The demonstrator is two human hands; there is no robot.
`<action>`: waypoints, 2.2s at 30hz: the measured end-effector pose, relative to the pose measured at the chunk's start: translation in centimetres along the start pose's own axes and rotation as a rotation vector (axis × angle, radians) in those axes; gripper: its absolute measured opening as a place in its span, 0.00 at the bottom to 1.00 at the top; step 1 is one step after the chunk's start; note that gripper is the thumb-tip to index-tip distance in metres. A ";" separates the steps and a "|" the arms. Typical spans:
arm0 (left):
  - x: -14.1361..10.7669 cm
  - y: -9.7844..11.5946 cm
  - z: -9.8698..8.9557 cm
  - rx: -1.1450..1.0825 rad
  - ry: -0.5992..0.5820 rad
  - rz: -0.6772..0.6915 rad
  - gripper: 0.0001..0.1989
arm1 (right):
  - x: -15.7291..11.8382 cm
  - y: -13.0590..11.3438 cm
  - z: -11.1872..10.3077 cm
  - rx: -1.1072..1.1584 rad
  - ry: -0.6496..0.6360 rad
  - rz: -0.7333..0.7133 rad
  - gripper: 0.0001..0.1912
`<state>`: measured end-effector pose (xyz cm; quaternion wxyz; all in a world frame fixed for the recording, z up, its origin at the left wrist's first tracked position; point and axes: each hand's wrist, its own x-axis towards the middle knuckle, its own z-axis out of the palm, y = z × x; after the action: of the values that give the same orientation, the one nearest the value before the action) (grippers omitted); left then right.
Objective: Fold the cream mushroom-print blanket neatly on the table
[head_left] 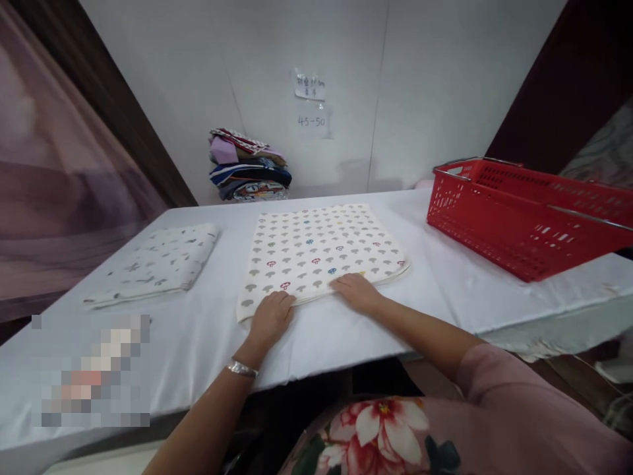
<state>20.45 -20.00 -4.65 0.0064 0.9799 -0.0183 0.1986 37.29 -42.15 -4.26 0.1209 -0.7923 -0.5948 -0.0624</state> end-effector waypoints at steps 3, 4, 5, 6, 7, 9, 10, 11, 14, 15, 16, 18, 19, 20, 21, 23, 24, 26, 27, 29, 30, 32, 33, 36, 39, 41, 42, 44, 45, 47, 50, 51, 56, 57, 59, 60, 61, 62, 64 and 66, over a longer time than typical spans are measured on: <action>-0.1 -0.2 0.2 -0.017 0.031 0.000 0.10 | -4.4 4.3 -1.8 -0.044 0.039 0.111 0.16; -0.1 -0.2 0.2 -0.019 0.038 0.001 0.10 | -6.1 5.8 -2.4 -0.070 0.046 0.144 0.16; -0.1 -0.1 0.2 -0.021 0.043 0.003 0.11 | -7.8 7.2 -3.1 -0.096 0.053 0.180 0.16; -0.1 -0.1 0.3 -0.022 0.047 0.005 0.11 | -9.4 8.4 -3.7 -0.116 0.071 0.217 0.16; -0.1 -0.1 0.3 -0.026 0.051 0.007 0.11 | -10.9 9.6 -4.2 -0.127 0.103 0.260 0.16; -0.1 -0.1 0.3 -0.035 0.058 0.011 0.11 | -13.0 11.2 -5.1 -0.096 0.185 0.379 0.17; 0.0 -0.1 0.3 -0.038 0.060 0.013 0.11 | -13.5 11.6 -5.5 -0.048 0.233 0.465 0.17; 0.0 -0.1 0.2 -0.037 0.060 0.014 0.11 | -13.8 11.9 -5.8 0.031 0.279 0.573 0.17; 0.1 -0.2 0.2 -0.021 0.045 0.016 0.11 | -12.5 11.9 -6.6 0.451 0.344 0.999 0.18; 0.1 -0.1 0.2 -0.015 0.037 0.014 0.10 | -11.7 11.8 -6.8 0.585 0.327 1.107 0.20; 0.1 -0.1 0.1 -0.009 0.029 0.012 0.10 | -10.9 11.7 -7.0 0.685 0.297 1.178 0.22; 0.1 0.3 -0.2 0.001 0.012 0.002 0.10 | -9.3 11.5 -7.1 0.768 0.228 1.224 0.27; 0.1 0.5 -0.4 0.008 0.001 -0.005 0.10 | -8.6 11.4 -7.1 0.776 0.198 1.230 0.28; 0.1 0.8 -0.7 0.015 -0.017 -0.015 0.10 | -8.1 11.3 -7.1 0.791 0.170 1.243 0.30; 0.1 1.2 -0.9 0.022 -0.038 -0.031 0.09 | -7.6 11.2 -7.1 0.806 0.143 1.271 0.32; 0.1 1.8 -1.3 0.041 -0.082 -0.072 0.08 | -7.0 11.3 -7.1 0.843 0.128 1.287 0.34; 0.2 2.0 -1.5 0.054 -0.100 -0.090 0.08 | -6.9 11.4 -7.1 0.853 0.152 1.284 0.34; 0.3 2.5 -1.7 0.073 -0.122 -0.099 0.07 | -7.0 11.9 -7.2 0.854 0.218 1.267 0.30; 0.3 2.7 -1.7 0.076 -0.124 -0.098 0.07 | -7.3 12.2 -7.2 0.819 0.248 1.272 0.29; 0.3 3.1 -1.7 0.066 -0.128 -0.088 0.07 | -8.1 13.2 -7.0 0.718 0.218 1.292 0.31; 0.3 3.3 -1.6 0.056 -0.129 -0.083 0.07 | -8.6 13.9 -6.8 0.667 0.143 1.308 0.32; 0.3 3.6 -1.4 0.031 -0.133 -0.080 0.07 | -9.6 15.2 -6.1 0.541 0.018 1.290 0.35; 0.3 3.6 -1.2 0.022 -0.132 -0.083 0.08 | -10.1 15.8 -5.6 0.440 -0.011 1.250 0.36; 0.2 3.6 -0.7 0.020 -0.129 -0.096 0.09 | -10.5 16.3 -4.6 0.064 0.067 0.962 0.38; -0.2 3.5 -0.4 0.041 -0.097 -0.101 0.08 | -9.2 13.6 -3.9 -0.093 0.190 0.518 0.33; -0.5 3.5 -0.3 0.053 -0.077 -0.097 0.09 | -7.5 10.1 -3.4 -0.009 0.163 0.309 0.30; -0.7 3.5 -0.4 0.058 -0.074 -0.098 0.09 | -6.4 8.2 -3.1 0.057 0.131 0.241 0.29; -1.1 3.4 -0.6 0.068 -0.080 -0.110 0.10 | -4.3 4.5 -2.1 0.152 0.073 0.075 0.26; -1.3 3.3 -0.7 0.073 -0.085 -0.119 0.10 | -3.4 2.9 -1.6 0.172 0.061 -0.007 0.24; -1.9 2.9 -1.0 0.077 -0.089 -0.137 0.11 | -1.8 0.4 -0.4 0.189 0.055 -0.126 0.22; -2.9 1.8 -1.3 0.086 -0.072 -0.180 0.12 | -0.6 -1.7 1.2 0.168 0.075 -0.210 0.20; -3.2 1.4 -1.4 0.093 -0.065 -0.200 0.12 | -0.5 -2.0 1.6 0.154 0.086 -0.214 0.20; -4.5 -0.8 -2.0 0.111 -0.034 -0.296 0.10 | -0.8 -2.2 2.2 0.132 0.128 -0.187 0.19; -4.7 -1.1 -2.1 0.111 -0.028 -0.310 0.10 | -0.8 -2.3 2.2 0.137 0.132 -0.185 0.19; -5.0 -1.6 -2.3 0.109 -0.022 -0.332 0.11 | -0.5 -2.6 2.1 0.148 0.139 -0.188 0.20; -5.2 -1.8 -2.4 0.106 -0.022 -0.340 0.12 | -0.3 -2.9 2.1 0.153 0.138 -0.195 0.21; -5.4 -2.0 -2.5 0.101 -0.023 -0.344 0.12 | -0.1 -3.3 2.1 0.160 0.124 -0.207 0.22; -5.6 -2.1 -2.6 0.093 -0.024 -0.347 0.13 | 0.2 -3.7 2.2 0.170 0.099 -0.222 0.24; -5.9 -2.3 -2.8 0.068 -0.019 -0.341 0.13 | 0.7 -4.4 2.4 0.195 0.010 -0.254 0.27; -6.1 -2.5 -3.0 0.026 -0.008 -0.319 0.12 | 1.0 -4.8 2.7 0.221 -0.083 -0.264 0.29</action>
<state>13.72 -17.26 -4.28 0.0251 0.9711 0.1402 0.1915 32.84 -39.25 -6.02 0.1731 -0.6913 -0.7013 0.0209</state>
